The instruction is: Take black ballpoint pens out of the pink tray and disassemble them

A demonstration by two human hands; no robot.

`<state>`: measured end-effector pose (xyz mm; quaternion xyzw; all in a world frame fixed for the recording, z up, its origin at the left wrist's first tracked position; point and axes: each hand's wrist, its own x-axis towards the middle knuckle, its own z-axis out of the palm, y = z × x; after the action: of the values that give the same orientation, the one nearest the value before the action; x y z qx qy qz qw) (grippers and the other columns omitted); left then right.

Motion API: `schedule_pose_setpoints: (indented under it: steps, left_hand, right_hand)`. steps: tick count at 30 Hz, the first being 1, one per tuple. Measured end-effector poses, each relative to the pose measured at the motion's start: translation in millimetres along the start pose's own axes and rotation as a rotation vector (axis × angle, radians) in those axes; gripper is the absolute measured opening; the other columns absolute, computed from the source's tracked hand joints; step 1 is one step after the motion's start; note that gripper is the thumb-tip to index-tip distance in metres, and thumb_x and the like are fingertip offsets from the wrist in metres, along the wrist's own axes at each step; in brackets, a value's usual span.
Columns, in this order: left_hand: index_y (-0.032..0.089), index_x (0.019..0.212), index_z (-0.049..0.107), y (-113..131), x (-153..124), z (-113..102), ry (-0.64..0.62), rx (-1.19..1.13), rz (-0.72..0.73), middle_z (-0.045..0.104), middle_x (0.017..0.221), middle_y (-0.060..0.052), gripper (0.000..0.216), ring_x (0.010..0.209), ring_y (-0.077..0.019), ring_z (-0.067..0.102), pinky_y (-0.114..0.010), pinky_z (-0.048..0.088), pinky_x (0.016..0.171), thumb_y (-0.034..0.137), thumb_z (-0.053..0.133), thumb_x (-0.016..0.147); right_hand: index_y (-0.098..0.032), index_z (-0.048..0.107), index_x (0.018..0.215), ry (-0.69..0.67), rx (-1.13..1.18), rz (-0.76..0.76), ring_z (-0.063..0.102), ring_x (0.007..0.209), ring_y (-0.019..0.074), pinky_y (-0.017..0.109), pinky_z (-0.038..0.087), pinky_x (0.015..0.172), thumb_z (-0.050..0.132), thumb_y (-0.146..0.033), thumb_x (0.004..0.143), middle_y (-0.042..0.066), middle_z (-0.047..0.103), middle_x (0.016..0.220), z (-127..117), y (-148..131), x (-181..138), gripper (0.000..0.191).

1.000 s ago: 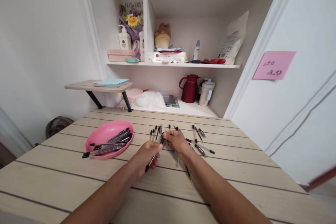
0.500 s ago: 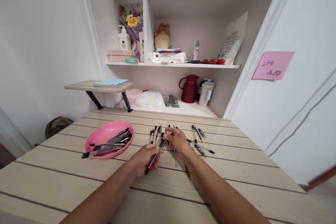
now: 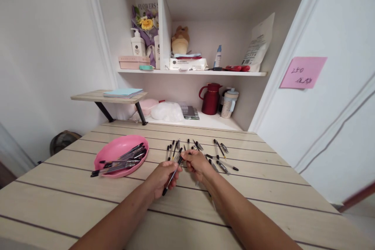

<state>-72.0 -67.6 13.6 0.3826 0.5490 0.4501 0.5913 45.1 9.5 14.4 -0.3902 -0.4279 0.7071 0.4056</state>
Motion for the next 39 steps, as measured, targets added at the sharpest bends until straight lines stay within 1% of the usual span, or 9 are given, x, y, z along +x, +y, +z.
schedule_pose_setpoints:
  steps: [6,10,12,20,25,28,31,35,39]
  left_hand:
    - [0.015,0.083,0.053,1,-2,-4,-0.112,-0.044,-0.097,0.048,0.053,0.006,0.041,0.032,-0.0017,0.031,-0.017,0.015,0.035,0.053,0.052,0.069]
    - [0.017,0.089,0.049,1,-2,-1,-0.114,0.008,-0.048,0.048,0.054,0.007,0.040,0.031,-0.0012,0.030,-0.017,0.014,0.035,0.052,0.054,0.068]
    - [0.017,0.089,0.049,1,-2,-1,-0.106,0.015,-0.035,0.048,0.055,0.007,0.040,0.031,-0.0013,0.030,-0.017,0.014,0.034,0.052,0.054,0.068]
    - [0.018,0.089,0.049,1,-2,-1,-0.061,-0.016,-0.028,0.046,0.055,0.008,0.038,0.032,-0.0012,0.029,-0.016,0.015,0.034,0.050,0.054,0.069]
    - [0.014,0.085,0.056,1,-5,-6,-0.068,0.060,-0.036,0.048,0.055,0.005,0.037,0.039,-0.0051,0.042,-0.017,0.023,0.037,0.046,0.057,0.067]
    - [0.011,0.083,0.061,8,-5,-14,0.018,0.133,0.014,0.044,0.050,0.005,0.038,0.042,-0.0067,0.043,-0.018,0.027,0.041,0.045,0.060,0.063]
    - [0.011,0.081,0.062,16,1,-21,0.141,0.245,0.071,0.045,0.050,0.004,0.038,0.044,-0.0074,0.043,-0.019,0.029,0.043,0.045,0.059,0.064]
    - [0.012,0.077,0.061,20,21,-20,0.318,0.672,0.194,0.049,0.049,0.003,0.031,0.043,-0.0086,0.042,-0.021,0.029,0.044,0.040,0.046,0.074]
    - [0.015,0.073,0.063,20,42,-13,0.392,0.980,0.265,0.061,0.063,-0.002,0.021,0.059,-0.0134,0.054,-0.022,0.034,0.053,0.031,0.049,0.072]
  right_hand:
    - [-0.013,0.054,0.068,0.000,0.078,0.026,0.035,0.030,0.0008,0.011,0.019,0.027,0.063,-0.018,0.066,0.002,0.060,0.056,-10,-11,5,0.010]
    - [-0.014,0.053,0.067,0.055,0.111,-0.017,0.048,0.038,0.0050,0.013,0.037,0.033,0.067,-0.018,0.065,0.000,0.059,0.053,-12,-12,7,0.014]
    - [-0.015,0.052,0.065,0.089,0.126,-0.046,0.049,0.039,0.0052,0.013,0.039,0.034,0.068,-0.020,0.064,-0.001,0.057,0.051,-13,-13,8,0.016]
    - [-0.016,0.049,0.063,0.029,-0.016,-0.071,0.035,0.028,0.0026,0.011,0.021,0.026,0.069,-0.019,0.057,-0.004,0.051,0.039,-7,-1,4,0.021]
    - [-0.017,0.047,0.063,0.320,-0.139,-0.303,0.040,0.034,0.0050,0.015,0.027,0.030,0.066,-0.023,0.058,-0.005,0.049,0.042,-25,-25,24,0.021]
    - [-0.018,0.044,0.068,0.432,-0.179,-0.361,0.041,0.036,0.0040,0.014,0.029,0.033,0.061,-0.027,0.064,-0.005,0.051,0.047,-51,-52,37,0.019]
    - [-0.018,0.046,0.066,0.448,-0.308,-0.350,0.040,0.035,0.0044,0.015,0.029,0.034,0.058,-0.029,0.066,-0.006,0.050,0.045,-65,-57,41,0.016]
    - [-0.016,0.053,0.058,0.327,-0.592,-0.255,0.042,0.031,0.0081,0.019,0.030,0.033,0.064,-0.023,0.057,-0.005,0.047,0.036,-52,-27,36,0.013]
    - [-0.015,0.058,0.055,0.268,-0.882,-0.244,0.054,0.043,0.0133,0.021,0.037,0.044,0.062,-0.019,0.056,0.000,0.055,0.041,-29,-5,35,0.006]
